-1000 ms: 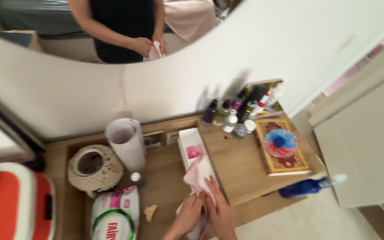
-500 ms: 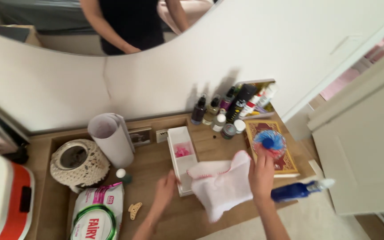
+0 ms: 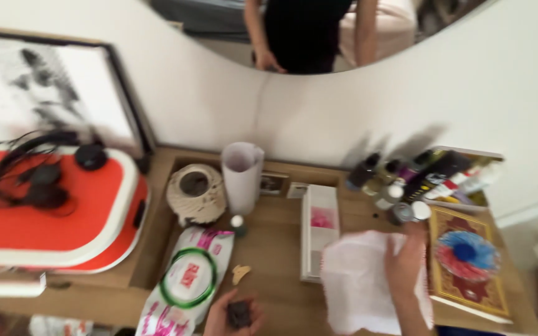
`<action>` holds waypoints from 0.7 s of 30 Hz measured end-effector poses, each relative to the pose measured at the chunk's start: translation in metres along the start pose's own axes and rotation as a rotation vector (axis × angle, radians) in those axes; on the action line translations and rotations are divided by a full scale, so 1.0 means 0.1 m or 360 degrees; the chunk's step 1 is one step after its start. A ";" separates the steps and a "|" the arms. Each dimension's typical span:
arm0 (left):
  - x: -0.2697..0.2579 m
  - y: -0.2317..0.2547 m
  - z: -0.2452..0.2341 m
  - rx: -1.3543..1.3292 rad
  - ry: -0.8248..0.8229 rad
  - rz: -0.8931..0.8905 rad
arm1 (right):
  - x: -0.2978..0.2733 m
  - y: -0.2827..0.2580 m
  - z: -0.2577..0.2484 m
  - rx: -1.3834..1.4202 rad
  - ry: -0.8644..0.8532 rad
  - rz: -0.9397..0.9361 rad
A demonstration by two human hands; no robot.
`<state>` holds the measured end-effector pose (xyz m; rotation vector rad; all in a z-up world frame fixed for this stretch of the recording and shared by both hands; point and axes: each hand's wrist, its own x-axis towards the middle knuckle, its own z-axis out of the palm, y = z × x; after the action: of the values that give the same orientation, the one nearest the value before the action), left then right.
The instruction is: The person clears a wooden surface by moving a book, a small container, and several bottles aside. They spray cleaner onto the surface and wipe it with a white cloth, then return the items to the surface.
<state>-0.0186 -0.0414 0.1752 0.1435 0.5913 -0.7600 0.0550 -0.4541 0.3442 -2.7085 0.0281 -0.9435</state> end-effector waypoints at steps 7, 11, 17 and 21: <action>-0.65 -0.09 1.31 -0.0034 0.0064 0.0264 | -0.23 -1.76 -0.21 0.2066 -0.0875 0.2062; -0.56 -0.12 1.20 0.0209 -0.0056 0.0374 | -0.79 -2.19 0.28 0.1331 -0.1173 0.0062; -0.12 0.13 0.13 0.0268 -0.0007 0.0352 | -1.08 -2.32 0.73 0.1213 -0.1160 -0.0179; 0.27 0.29 -0.69 0.0258 -0.0045 0.0597 | -1.20 -2.70 0.82 0.1439 -0.0884 0.0237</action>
<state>-0.0145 -0.0137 0.1005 0.3818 0.4577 -0.4438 -0.0082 -0.1607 0.2807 -1.9711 -0.2413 -0.0644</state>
